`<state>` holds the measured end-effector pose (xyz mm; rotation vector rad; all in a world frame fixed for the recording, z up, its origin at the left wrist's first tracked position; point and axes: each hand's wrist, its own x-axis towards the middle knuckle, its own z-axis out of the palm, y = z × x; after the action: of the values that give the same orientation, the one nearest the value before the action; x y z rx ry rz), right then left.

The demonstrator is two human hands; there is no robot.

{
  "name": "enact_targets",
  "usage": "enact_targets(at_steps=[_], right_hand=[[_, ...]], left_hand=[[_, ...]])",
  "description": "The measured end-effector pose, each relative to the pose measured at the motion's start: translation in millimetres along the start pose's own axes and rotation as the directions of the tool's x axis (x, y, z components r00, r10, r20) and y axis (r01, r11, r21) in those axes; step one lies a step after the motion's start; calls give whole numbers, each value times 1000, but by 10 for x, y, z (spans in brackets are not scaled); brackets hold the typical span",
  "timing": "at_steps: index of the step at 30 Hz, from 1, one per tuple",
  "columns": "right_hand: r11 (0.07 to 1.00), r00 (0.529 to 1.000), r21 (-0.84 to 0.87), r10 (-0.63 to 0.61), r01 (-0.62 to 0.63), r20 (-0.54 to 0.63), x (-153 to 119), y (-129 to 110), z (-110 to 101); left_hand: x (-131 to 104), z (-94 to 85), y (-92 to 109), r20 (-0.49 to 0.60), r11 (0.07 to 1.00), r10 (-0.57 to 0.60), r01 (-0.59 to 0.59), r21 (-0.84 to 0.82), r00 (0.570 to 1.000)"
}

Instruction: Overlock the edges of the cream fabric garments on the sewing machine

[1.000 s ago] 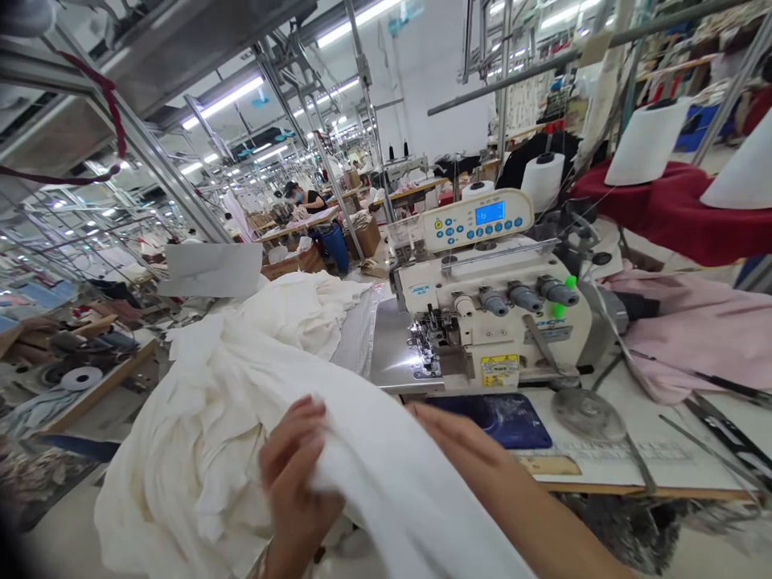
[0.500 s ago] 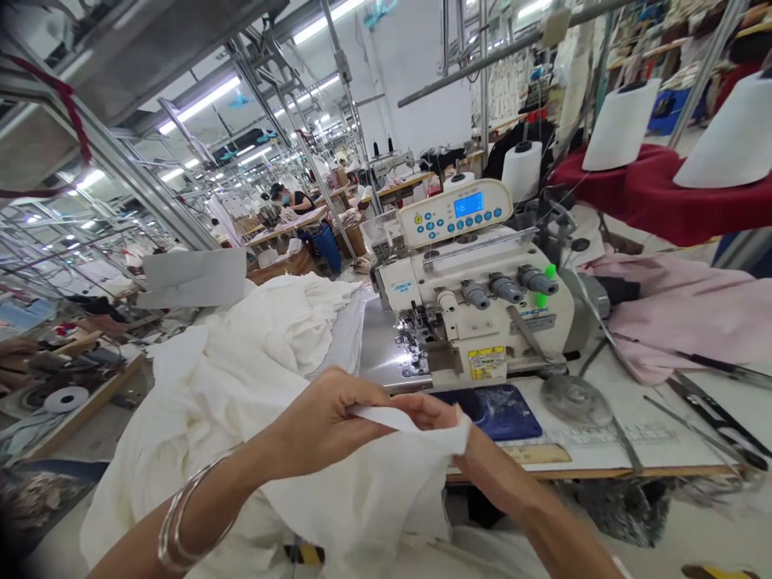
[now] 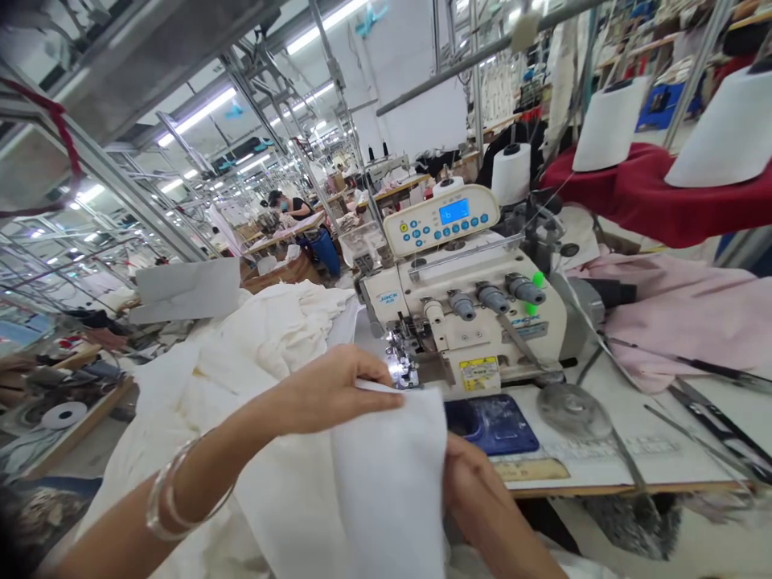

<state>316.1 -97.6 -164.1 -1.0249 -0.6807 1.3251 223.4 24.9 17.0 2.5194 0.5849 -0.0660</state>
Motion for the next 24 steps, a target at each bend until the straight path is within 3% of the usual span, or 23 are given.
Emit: enact_targets(at_steps=[3,6,9,14,16,19,24], right_hand=[[992,988,80,-85,96,-132,121,15,121],[986,967,72,-133,152,-217,219,31,200],[987,958,44,-137,153,-254,218,74,219],[987,959,82,-111,137,-261,141,53,190],[976,922,87,-156,199,-354,169,2,173],[956,815,-4,-251,292,-523,278,-32,143],[953,810,-129,-302,275,-503,408,96,75]], left_hand=[[59,154,-607,-85,984,-159,150,-99,984],[96,258,-864,-163,977,-196,180,-112,967],[114,316,-834,-195,976,-198,174,-134,961],[119,416,-596,-117,983,-140,124,-138,983],[139,441,-566,-139,986,-150,139,-89,979],[192,422,-629,-213,981,-192,186,-52,958],[246,338,-805,-256,973,-232,220,-76,938]])
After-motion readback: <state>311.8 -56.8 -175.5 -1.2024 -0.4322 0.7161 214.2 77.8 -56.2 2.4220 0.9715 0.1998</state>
